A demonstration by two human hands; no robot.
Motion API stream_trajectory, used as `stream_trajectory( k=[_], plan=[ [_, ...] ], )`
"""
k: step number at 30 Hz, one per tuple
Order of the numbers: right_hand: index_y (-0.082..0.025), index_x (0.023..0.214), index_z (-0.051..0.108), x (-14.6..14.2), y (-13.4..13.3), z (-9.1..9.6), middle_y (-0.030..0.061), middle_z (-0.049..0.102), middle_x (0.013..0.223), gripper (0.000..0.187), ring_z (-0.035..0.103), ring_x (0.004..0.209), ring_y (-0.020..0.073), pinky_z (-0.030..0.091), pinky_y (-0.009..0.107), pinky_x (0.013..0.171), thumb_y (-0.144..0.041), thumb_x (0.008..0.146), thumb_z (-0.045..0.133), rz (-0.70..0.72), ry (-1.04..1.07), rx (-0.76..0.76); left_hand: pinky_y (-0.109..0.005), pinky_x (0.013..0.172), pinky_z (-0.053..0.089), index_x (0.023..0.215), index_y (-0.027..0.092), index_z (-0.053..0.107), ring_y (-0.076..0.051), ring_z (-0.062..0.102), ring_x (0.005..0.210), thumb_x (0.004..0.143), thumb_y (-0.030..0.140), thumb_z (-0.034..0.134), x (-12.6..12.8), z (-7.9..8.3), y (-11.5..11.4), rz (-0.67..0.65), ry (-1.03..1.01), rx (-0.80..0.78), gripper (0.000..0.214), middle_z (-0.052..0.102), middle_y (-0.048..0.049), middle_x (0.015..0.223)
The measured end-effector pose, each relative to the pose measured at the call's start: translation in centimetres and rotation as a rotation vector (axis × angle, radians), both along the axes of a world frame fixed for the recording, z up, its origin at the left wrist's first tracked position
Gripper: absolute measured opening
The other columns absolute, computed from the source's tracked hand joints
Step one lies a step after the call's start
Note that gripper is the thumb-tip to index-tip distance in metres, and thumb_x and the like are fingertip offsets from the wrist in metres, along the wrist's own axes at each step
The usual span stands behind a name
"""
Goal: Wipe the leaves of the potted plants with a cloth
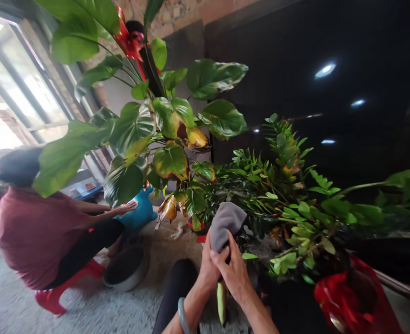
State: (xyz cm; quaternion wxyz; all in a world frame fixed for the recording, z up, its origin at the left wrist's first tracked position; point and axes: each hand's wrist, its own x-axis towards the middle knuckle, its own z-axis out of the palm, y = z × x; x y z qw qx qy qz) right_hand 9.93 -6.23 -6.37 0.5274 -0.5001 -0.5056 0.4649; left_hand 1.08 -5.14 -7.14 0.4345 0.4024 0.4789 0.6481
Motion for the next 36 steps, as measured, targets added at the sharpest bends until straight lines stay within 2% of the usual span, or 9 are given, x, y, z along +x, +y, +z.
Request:
stream_trajectory(
  k=[6, 10, 13, 17, 20, 23, 25, 32, 36],
  plan=[
    [-0.016, 0.103, 0.068, 1.8, 0.3, 1.3, 0.0127, 0.073, 0.104, 0.068, 0.064, 0.107, 0.0333, 0.052, 0.038, 0.089, -0.051, 0.046, 0.077, -0.132, 0.037, -0.145, -0.038, 0.109, 0.036, 0.148, 0.015, 0.029, -0.031, 0.043, 0.132, 0.05, 0.005, 0.071, 0.7, 2.3, -3.2, -0.483, 0.029, 0.033, 0.107, 0.046, -0.0137, 0.144],
    [-0.014, 0.089, 0.07, 3.5, 1.1, 3.5, 0.0133, 0.076, 0.086, 0.06, 0.068, 0.094, 0.0361, 0.056, 0.04, 0.077, -0.052, 0.043, 0.076, -0.289, 0.028, -0.18, -0.04, 0.103, 0.042, 0.137, 0.019, 0.049, -0.031, 0.053, 0.121, 0.046, 0.01, 0.073, 0.8, 4.4, -3.2, -0.594, -0.207, 0.023, 0.094, 0.057, -0.0097, 0.134],
    [-0.013, 0.089, 0.071, 4.7, 2.8, 5.8, 0.0158, 0.076, 0.09, 0.057, 0.068, 0.094, 0.0355, 0.055, 0.04, 0.077, -0.052, 0.047, 0.074, -0.431, 0.009, -0.061, -0.032, 0.083, 0.05, 0.111, 0.02, 0.07, -0.025, 0.063, 0.098, 0.049, 0.016, 0.072, 0.3, 4.4, -2.2, -0.485, -0.333, -0.022, 0.062, 0.071, -0.0069, 0.101],
    [-0.014, 0.093, 0.07, 5.5, 4.6, 7.3, 0.018, 0.074, 0.101, 0.056, 0.065, 0.102, 0.0341, 0.052, 0.039, 0.084, -0.052, 0.052, 0.07, -0.624, -0.064, -0.013, -0.024, 0.059, 0.046, 0.092, 0.018, 0.074, -0.014, 0.058, 0.064, 0.047, 0.015, 0.072, -2.3, 1.6, -0.4, -0.146, -0.212, -0.15, 0.045, 0.066, -0.0019, 0.07],
    [-0.012, 0.087, 0.071, 4.8, 3.6, 4.9, 0.0197, 0.075, 0.095, 0.053, 0.067, 0.097, 0.0357, 0.053, 0.04, 0.083, -0.05, 0.05, 0.072, -0.457, -0.15, -0.194, -0.024, 0.056, 0.046, 0.093, 0.017, 0.071, -0.014, 0.059, 0.064, 0.047, 0.021, 0.075, -5.1, -1.7, 0.3, -0.081, -0.303, -0.276, 0.046, 0.069, -0.0047, 0.082],
    [-0.014, 0.084, 0.073, 3.9, 1.1, 1.4, 0.0128, 0.077, 0.09, 0.048, 0.068, 0.094, 0.0336, 0.053, 0.038, 0.082, -0.048, 0.049, 0.075, -0.119, -0.119, -0.263, -0.026, 0.059, 0.048, 0.093, 0.016, 0.069, -0.013, 0.061, 0.066, 0.047, 0.024, 0.079, -7.2, -4.2, 0.7, -0.126, -0.509, -0.319, 0.047, 0.067, -0.0107, 0.109],
    [-0.016, 0.083, 0.074, 3.7, 0.1, 0.4, 0.0102, 0.077, 0.088, 0.047, 0.069, 0.093, 0.0325, 0.054, 0.036, 0.08, -0.047, 0.048, 0.078, -0.046, -0.093, -0.281, -0.028, 0.062, 0.049, 0.094, 0.016, 0.067, -0.012, 0.061, 0.066, 0.051, 0.027, 0.08, -7.8, -5.1, 1.0, -0.195, -0.6, -0.306, 0.047, 0.066, -0.0126, 0.114],
    [-0.012, 0.092, 0.07, 4.3, 5.4, 5.3, 0.0156, 0.076, 0.092, 0.06, 0.068, 0.091, 0.0342, 0.054, 0.039, 0.074, -0.052, 0.047, 0.073, -0.449, -0.121, -0.137, -0.033, 0.065, 0.05, 0.099, 0.017, 0.065, -0.011, 0.06, 0.066, 0.059, 0.025, 0.078, -7.0, -6.1, 3.2, -0.322, -0.707, -0.316, 0.043, 0.051, -0.0109, 0.137],
    [-0.017, 0.085, 0.073, 2.1, 4.7, 4.5, 0.012, 0.077, 0.085, 0.046, 0.069, 0.086, 0.0335, 0.053, 0.041, 0.079, -0.047, 0.05, 0.068, -0.098, -0.332, -0.066, -0.032, 0.065, 0.049, 0.095, 0.018, 0.066, -0.013, 0.059, 0.065, 0.065, 0.024, 0.075, -6.3, -8.0, 4.8, -0.395, -0.783, -0.252, 0.032, 0.065, -0.0053, 0.109]
  ],
)
